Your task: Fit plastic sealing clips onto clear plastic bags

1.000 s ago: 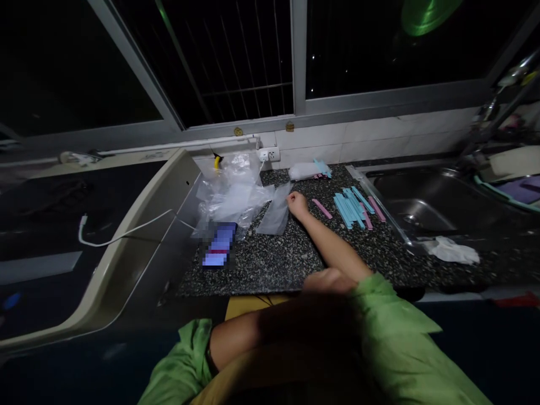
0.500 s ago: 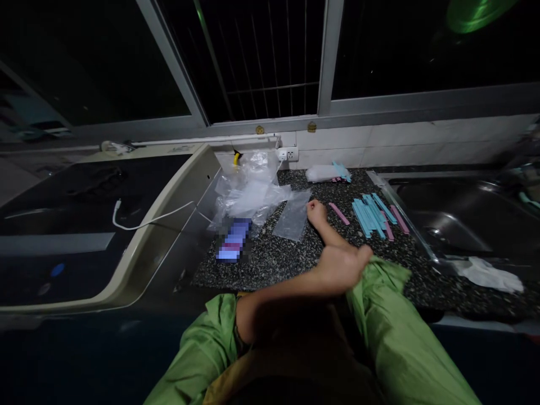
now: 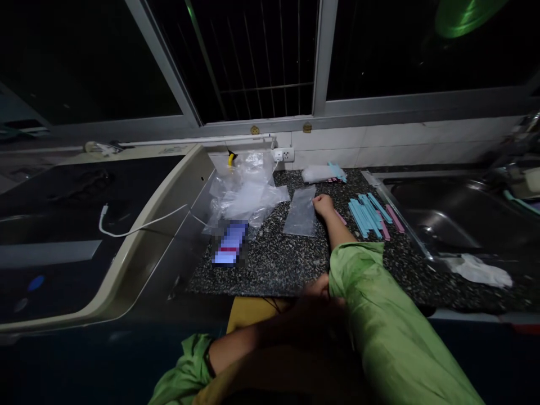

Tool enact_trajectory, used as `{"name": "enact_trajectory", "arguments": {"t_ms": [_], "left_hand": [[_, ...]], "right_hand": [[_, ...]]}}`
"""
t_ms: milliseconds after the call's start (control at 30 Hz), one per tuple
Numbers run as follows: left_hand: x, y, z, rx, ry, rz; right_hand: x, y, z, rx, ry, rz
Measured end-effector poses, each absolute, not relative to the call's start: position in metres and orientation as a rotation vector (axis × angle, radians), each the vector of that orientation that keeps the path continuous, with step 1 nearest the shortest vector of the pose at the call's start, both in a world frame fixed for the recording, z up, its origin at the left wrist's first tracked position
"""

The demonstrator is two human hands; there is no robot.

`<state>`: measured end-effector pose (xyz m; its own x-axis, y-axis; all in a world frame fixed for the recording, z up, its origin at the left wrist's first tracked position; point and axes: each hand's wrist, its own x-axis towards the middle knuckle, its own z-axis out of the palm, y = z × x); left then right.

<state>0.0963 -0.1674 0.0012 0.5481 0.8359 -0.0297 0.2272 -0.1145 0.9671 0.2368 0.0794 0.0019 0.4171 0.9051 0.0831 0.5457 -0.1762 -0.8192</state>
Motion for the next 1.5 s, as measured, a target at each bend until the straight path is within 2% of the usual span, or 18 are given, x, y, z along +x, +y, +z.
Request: {"name": "enact_trajectory", "arguments": {"t_ms": [67,200,367,533,667,867,933,1167,1500], "left_hand": [[0.097,-0.168,0.000,1.878,0.982,0.635],[0.104,-0.137,0.007,2.067,1.283,0.317],[0.109,-0.096,0.016,2.144,1.314,0.390],[0.104,-0.099,0.009,2.202,1.157,0.364],[0.087,-0.093,0.018,2.107,0.739,0.516],[0.040,-0.023,0.042,1.670,1.120,1.300],[0.026,-0.002,0.043,1.474,1.206,1.426],[0.011,0.010,0.025,1.229,0.955,1.145],[0.007,0.008,0.017,1.130,1.010,1.258]], "right_hand": [[0.232,0.082,0.003,-1.818,-1.229,0.574],[0.226,0.086,0.007,-1.737,-1.180,0.610],[0.213,0.075,0.008,-1.608,-1.083,0.651],[0.206,0.036,0.006,-1.448,-1.107,0.676],[0.211,0.010,0.018,-1.350,-1.186,0.685],[0.223,-0.011,0.048,-1.230,-1.312,0.661],[0.223,-0.017,0.053,-1.203,-1.323,0.669],[0.214,-0.027,0.041,-1.165,-1.309,0.815],[0.195,-0.039,0.017,-1.190,-1.289,1.074]]}}
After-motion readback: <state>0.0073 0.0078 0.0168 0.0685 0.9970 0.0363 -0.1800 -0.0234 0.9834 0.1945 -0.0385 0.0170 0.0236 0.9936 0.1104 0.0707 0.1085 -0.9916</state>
